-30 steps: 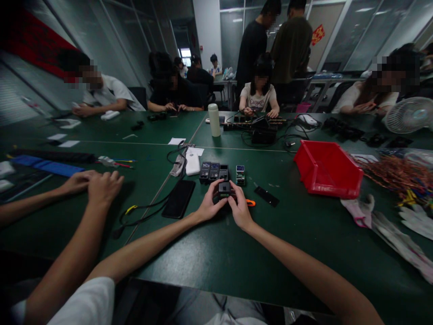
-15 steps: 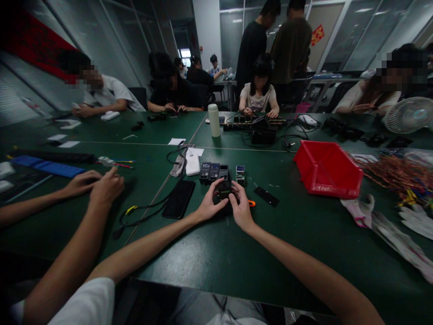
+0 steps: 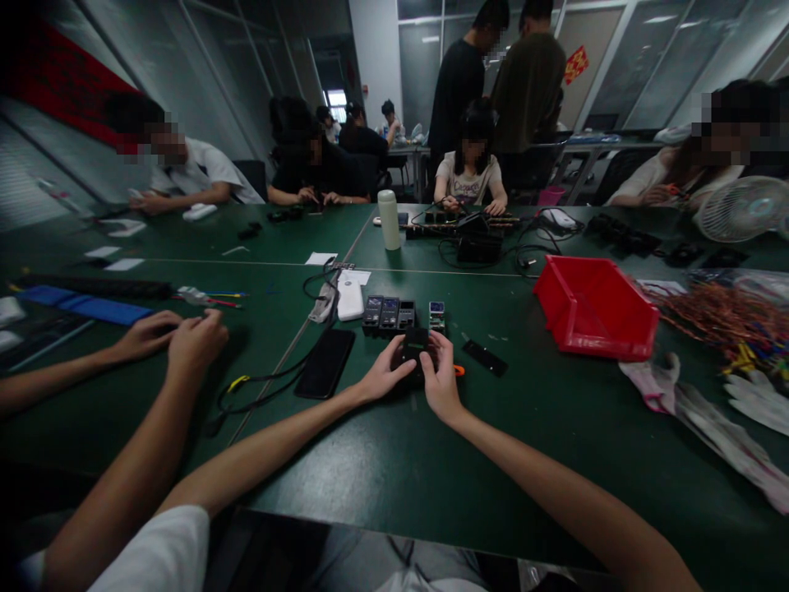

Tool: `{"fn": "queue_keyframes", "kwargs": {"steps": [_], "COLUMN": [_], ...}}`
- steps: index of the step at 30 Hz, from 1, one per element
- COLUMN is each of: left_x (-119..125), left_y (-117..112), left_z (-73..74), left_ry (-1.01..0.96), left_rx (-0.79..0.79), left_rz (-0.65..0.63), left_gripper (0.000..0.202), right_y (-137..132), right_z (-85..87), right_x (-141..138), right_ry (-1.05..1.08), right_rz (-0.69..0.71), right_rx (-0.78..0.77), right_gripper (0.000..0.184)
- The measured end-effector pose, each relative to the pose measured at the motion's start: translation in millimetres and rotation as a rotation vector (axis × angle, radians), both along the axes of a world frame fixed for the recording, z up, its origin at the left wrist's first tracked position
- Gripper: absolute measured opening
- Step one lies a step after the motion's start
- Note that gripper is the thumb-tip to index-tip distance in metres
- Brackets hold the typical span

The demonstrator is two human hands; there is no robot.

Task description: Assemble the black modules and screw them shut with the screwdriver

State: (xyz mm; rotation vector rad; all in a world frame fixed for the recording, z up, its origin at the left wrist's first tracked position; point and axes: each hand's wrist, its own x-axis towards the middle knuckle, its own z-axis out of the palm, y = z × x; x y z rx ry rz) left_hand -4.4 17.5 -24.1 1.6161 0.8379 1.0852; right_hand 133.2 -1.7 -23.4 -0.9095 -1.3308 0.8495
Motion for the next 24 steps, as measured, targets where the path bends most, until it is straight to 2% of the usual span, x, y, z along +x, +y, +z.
{"fn": "queue_keyframes", "kwargs": {"steps": [14,24], "left_x": [-4.0,-4.6], "left_y": [0.1,3.8], "left_z": [4.5,-0.4], "left_ry": [-0.072,-0.120], "left_rx": [0.010,-0.020], "left_rz": [0.063,0.110], "left_gripper": [0.048,0.044], "right_y": [-3.5,-3.4], "right_z": [-0.5,1.7], "right_x": [-0.5,0.2], "right_ry": [-0.074,-0.122], "right_rz": [0.130,0.176], "right_rx": [0.016,0.013], "right_gripper": [0.048,0.059]}}
